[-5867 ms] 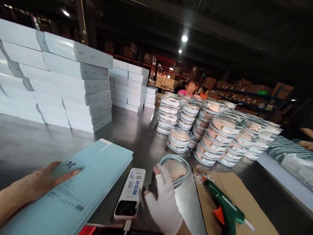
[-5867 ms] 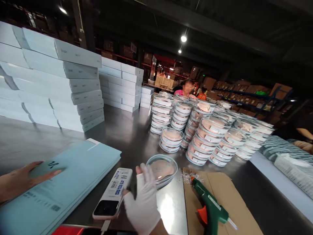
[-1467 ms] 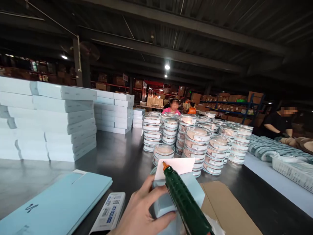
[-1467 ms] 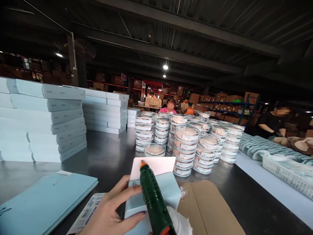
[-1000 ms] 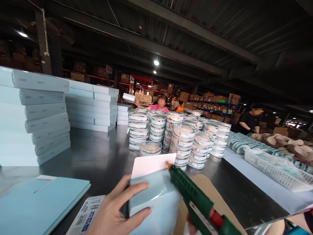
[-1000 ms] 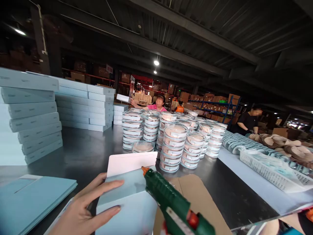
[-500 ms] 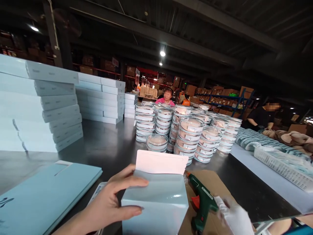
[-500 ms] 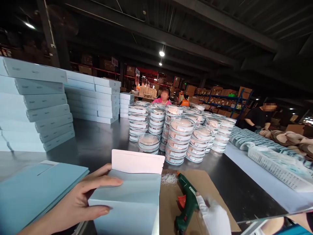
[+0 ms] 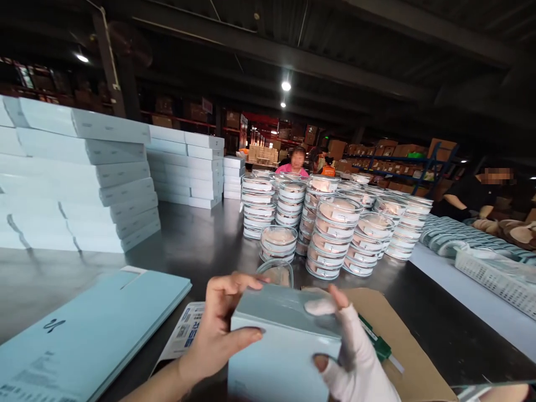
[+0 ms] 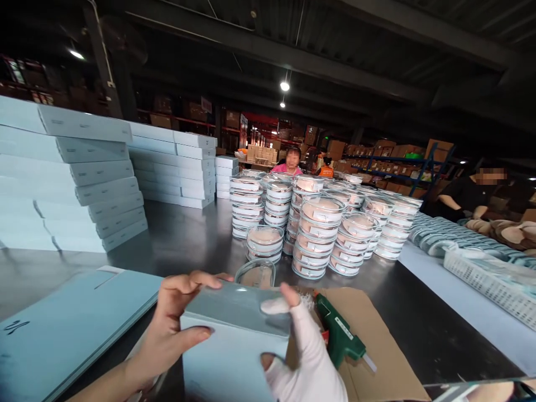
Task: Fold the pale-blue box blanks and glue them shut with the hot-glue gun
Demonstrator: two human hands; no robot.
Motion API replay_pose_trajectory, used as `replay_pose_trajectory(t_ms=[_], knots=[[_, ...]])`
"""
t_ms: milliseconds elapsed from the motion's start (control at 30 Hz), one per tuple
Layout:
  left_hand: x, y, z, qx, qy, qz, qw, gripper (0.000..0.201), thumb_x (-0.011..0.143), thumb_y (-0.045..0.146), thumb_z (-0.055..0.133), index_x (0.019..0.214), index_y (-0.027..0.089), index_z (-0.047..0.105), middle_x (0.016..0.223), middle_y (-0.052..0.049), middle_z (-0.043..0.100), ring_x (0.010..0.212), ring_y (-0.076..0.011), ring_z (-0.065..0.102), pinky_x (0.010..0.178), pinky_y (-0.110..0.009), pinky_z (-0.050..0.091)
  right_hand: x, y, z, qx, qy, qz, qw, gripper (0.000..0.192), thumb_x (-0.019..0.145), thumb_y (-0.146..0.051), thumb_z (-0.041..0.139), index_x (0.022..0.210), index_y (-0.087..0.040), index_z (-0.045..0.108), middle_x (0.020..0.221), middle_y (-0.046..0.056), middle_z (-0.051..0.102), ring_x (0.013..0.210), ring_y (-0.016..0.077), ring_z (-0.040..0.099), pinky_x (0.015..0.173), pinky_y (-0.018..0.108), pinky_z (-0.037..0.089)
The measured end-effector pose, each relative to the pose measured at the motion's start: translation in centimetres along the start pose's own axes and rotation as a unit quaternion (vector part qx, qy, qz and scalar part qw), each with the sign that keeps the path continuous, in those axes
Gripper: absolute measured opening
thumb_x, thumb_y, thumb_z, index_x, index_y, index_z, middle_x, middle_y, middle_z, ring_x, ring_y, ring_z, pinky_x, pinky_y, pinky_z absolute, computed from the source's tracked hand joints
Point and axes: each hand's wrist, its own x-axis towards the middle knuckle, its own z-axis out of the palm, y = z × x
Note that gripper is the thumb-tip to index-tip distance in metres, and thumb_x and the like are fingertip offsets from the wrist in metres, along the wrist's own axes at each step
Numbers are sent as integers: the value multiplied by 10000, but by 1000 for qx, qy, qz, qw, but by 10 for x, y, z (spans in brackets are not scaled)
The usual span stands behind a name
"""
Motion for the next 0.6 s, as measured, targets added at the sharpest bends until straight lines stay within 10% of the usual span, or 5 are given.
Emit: replay_pose_trajectory(t_ms=[200,433,500,600], knots=[[12,2,-10,101,-141,3,985,131,943,403,711,1031,322,765,1105,-38,559,1165,-247,621,985,-348,483,19,-15,-8,-149,-51,-178,971,468,968,-331,645,1415,-326,508,1347,52,572,1260,152,583,1091,214,456],[18,14,-10,116,-104,-46,987,159,882,434,775,876,280,811,1014,-45,591,1050,-243,652,926,-348,502,27,-14,-17,-165,-55,-185,967,438,959,-263,657,1380,-350,576,1377,43,579,1267,164,595,1092,252,477],[23,23,-14,129,-57,-59,988,226,830,467,815,810,241,810,1000,-50,617,1041,-246,671,908,-318,518,23,-10,-18,-115,-9,-117,986,461,977,-394,625,1430,-387,542,1474,51,554,1357,207,550,1131,328,463],[28,32,-20,99,182,-93,974,406,713,578,861,839,220,717,961,-12,641,796,-164,671,658,-217,538,13,2,-12,55,108,38,992,596,976,-610,501,1533,-430,392,1582,76,483,1412,290,514,1070,501,520]])
